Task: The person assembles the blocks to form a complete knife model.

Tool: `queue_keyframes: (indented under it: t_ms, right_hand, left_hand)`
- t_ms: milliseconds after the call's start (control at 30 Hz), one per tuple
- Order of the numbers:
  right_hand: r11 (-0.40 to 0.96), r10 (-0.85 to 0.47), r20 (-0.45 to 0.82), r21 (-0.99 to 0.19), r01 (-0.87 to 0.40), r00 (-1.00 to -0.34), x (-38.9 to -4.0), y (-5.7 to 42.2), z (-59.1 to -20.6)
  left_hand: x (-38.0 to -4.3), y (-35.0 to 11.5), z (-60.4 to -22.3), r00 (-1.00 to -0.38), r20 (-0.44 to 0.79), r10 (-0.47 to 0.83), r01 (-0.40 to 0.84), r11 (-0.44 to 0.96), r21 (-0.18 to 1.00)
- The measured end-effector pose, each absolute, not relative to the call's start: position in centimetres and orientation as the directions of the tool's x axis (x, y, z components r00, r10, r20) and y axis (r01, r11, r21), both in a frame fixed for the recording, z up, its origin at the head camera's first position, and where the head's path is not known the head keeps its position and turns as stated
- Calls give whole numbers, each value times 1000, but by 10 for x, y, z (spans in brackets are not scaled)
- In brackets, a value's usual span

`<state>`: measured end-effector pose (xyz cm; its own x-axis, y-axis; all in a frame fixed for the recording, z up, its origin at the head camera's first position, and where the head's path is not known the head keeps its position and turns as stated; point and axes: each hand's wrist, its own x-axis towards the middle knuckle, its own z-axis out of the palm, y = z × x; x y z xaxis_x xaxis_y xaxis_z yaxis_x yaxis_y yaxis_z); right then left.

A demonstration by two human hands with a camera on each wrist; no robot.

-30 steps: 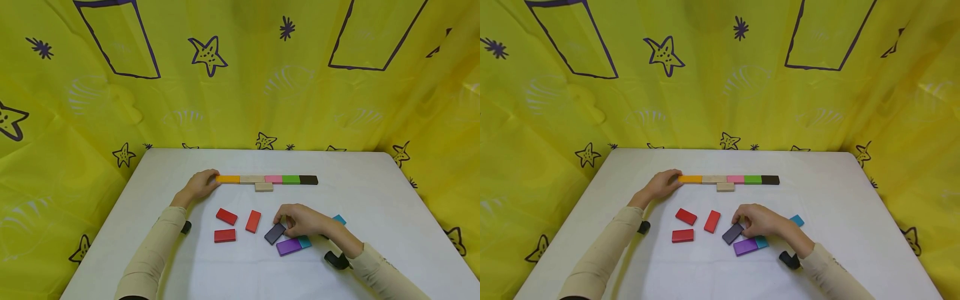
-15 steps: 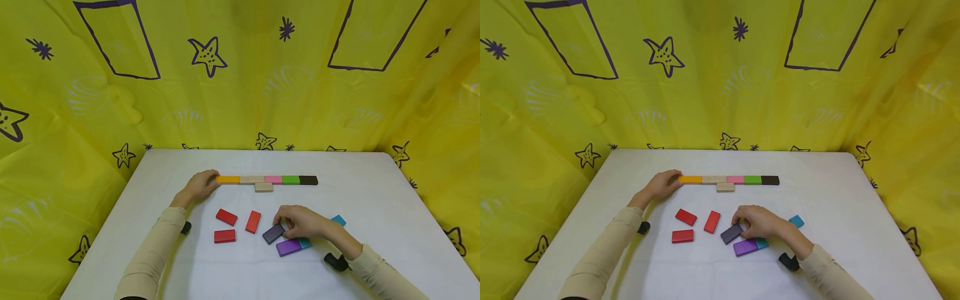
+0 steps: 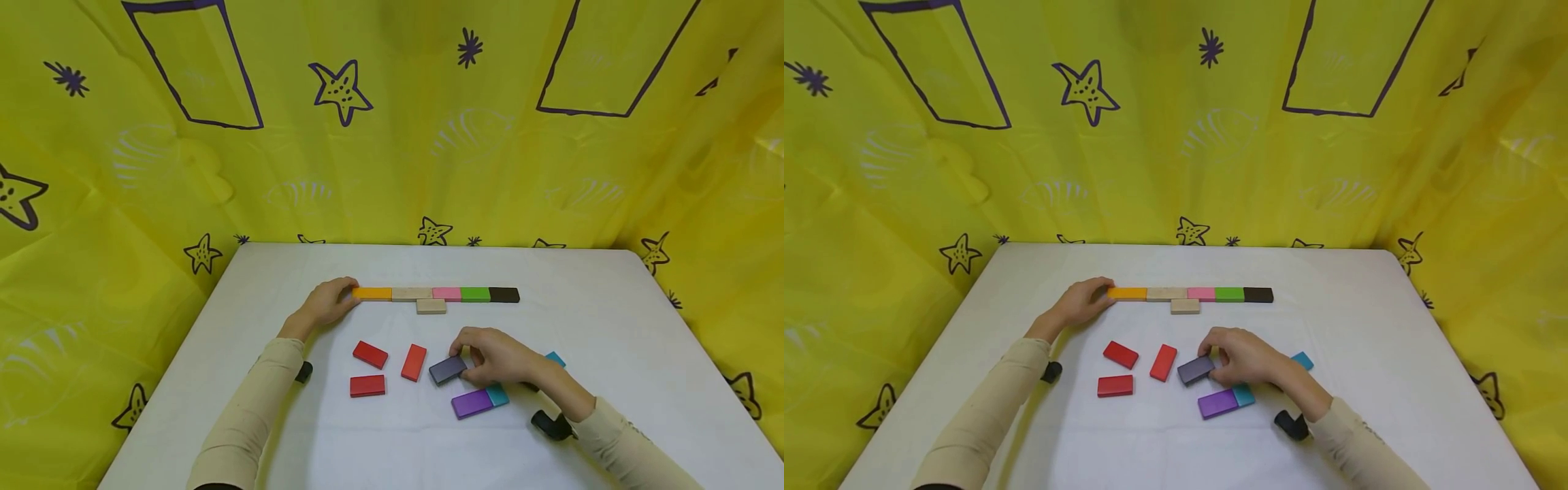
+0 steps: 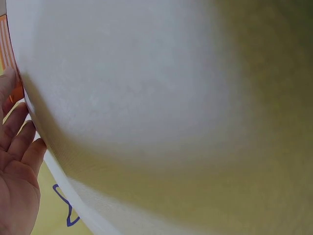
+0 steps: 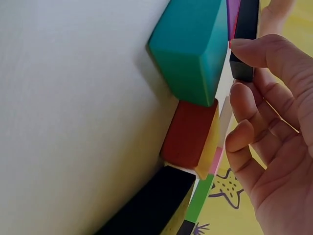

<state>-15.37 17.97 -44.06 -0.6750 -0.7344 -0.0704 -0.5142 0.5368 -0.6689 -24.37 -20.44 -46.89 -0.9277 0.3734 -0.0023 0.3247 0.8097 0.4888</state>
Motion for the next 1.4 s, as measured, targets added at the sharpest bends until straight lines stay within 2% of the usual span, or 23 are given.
queue_keyframes:
  t_ms: [467,800,1400]
  right_hand:
    - [571,-641,54,-633,-523,-766,-173,192,-447]
    - [688,-469,18,-618,-379,-883,-185,196,-442]
    - [749,-398,24,-569,-340,-917,-201,197,-444]
  left_hand:
    - [-244,-204,-469,-928,-3,372,323,811,488]
    - [-243,-205,-469,-926,1,377,328,804,495]
    - [-241,-204,-466,-923,11,384,340,802,491]
